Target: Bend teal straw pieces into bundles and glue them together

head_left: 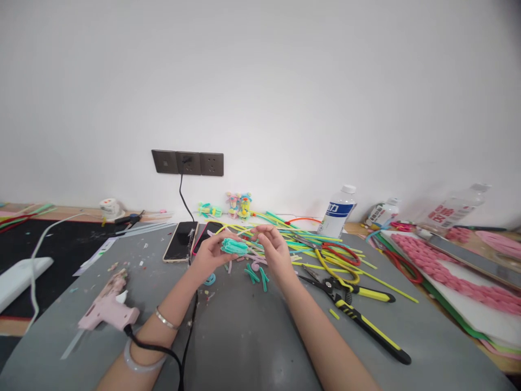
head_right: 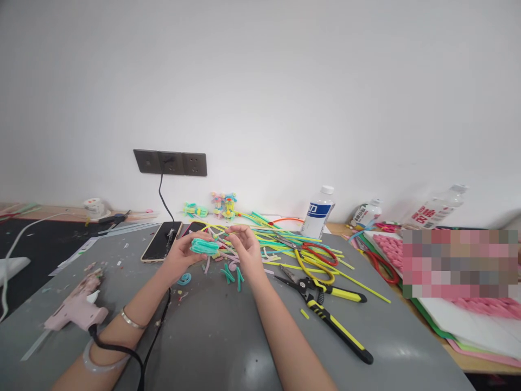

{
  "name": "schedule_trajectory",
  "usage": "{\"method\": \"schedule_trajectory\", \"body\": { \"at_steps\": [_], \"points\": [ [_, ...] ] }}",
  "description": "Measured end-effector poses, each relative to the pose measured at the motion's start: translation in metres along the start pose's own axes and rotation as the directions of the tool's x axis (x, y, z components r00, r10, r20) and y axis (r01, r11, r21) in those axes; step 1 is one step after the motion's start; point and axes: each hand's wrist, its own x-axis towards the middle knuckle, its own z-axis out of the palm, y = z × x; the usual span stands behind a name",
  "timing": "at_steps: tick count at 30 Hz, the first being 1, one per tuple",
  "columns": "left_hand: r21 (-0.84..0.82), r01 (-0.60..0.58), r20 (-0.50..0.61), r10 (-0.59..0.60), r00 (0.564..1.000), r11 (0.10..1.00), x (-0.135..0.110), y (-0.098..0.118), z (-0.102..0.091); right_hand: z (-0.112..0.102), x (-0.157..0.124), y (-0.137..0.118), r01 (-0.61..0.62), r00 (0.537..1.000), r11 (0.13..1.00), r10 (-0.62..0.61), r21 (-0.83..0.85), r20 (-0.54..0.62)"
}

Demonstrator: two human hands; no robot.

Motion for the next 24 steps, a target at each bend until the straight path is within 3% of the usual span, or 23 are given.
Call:
{"method": "schedule_trajectory", "body": {
  "at_steps": [3, 8, 12, 17, 20, 24],
  "points": [
    [-0.012, 0.046, 0.032, -0.046, 0.998, 0.999, -0.001, 0.0, 0.002, 0.001, 0.001, -0.001, 0.006, 0.999, 1.0, -0.007, -0.025, -0.046],
    [-0.021, 0.103, 0.036, -0.102, 0.994, 0.994, -0.004, 0.001, 0.003, 0.0, 0.001, -0.001, 0.019, 1.0, 0.996, -0.02, -0.089, -0.011],
    [0.007, 0.037, 0.03, -0.037, 0.999, 0.999, -0.002, -0.002, 0.001, -0.001, -0.001, 0.0, 0.019, 0.996, 0.995, -0.01, -0.1, 0.088],
    [0.077, -0.089, 0.016, 0.088, 0.996, 0.993, 0.0, -0.008, -0.001, 0.004, -0.005, 0.0, -0.1, 0.95, 0.989, 0.126, -0.104, 0.286],
    [0.108, -0.085, 0.041, 0.081, 0.996, 0.99, -0.001, -0.01, -0.003, 0.007, -0.006, 0.001, -0.148, 0.923, 0.987, 0.162, -0.066, 0.348],
    [0.111, -0.045, 0.05, 0.039, 0.998, 0.993, -0.002, -0.011, -0.003, 0.007, -0.006, 0.002, -0.145, 0.924, 0.989, 0.149, -0.038, 0.352]
  ]
}}
